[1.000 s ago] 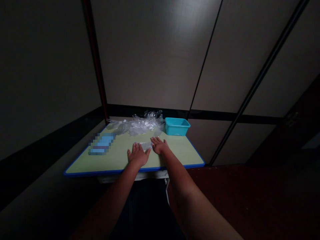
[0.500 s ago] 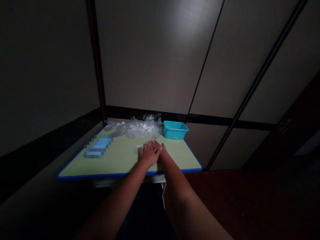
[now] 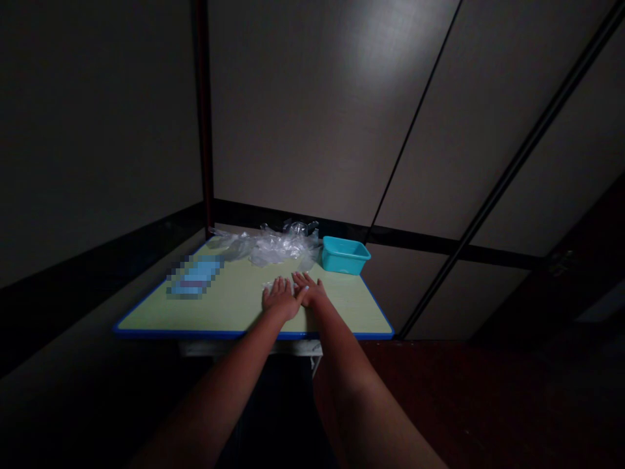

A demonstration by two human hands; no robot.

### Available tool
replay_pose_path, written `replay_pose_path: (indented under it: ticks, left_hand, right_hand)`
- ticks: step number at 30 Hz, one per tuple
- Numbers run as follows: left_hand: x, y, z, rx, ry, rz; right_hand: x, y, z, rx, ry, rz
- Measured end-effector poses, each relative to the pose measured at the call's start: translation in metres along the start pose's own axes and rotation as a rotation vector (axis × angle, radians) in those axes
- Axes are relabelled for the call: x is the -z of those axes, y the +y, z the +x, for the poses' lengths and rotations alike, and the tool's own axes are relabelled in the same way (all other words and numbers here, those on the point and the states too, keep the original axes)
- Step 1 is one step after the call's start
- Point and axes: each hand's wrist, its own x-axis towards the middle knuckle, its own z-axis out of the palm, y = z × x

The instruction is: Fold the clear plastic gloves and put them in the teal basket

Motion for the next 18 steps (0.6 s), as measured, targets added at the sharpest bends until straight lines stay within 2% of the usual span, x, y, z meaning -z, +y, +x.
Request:
replay_pose_path:
  ticks: [4,12,15,18]
  left_hand:
    - [0.002,-0.014,-0.003,0.04,0.017,0.03]
    - [0.004,-0.056,0.008,0.034,0.035,0.087]
    - [0.004,-0.057,0.007,0.021,0.123,0.093]
    - [0.005,-0.045,0.004,-0.037,0.215,0.092]
  right_hand:
    - [0.002,-0.003,-0.001,-0.024,-0.025,0.016]
    - [0.005,-0.006,-0.005,-0.022,-0.006,0.052]
    - [0.002,-0.005,-0.006,-0.052,0.048,0.093]
    - [-0.003,-0.001,-0.006,-0.105,0.169,0.159]
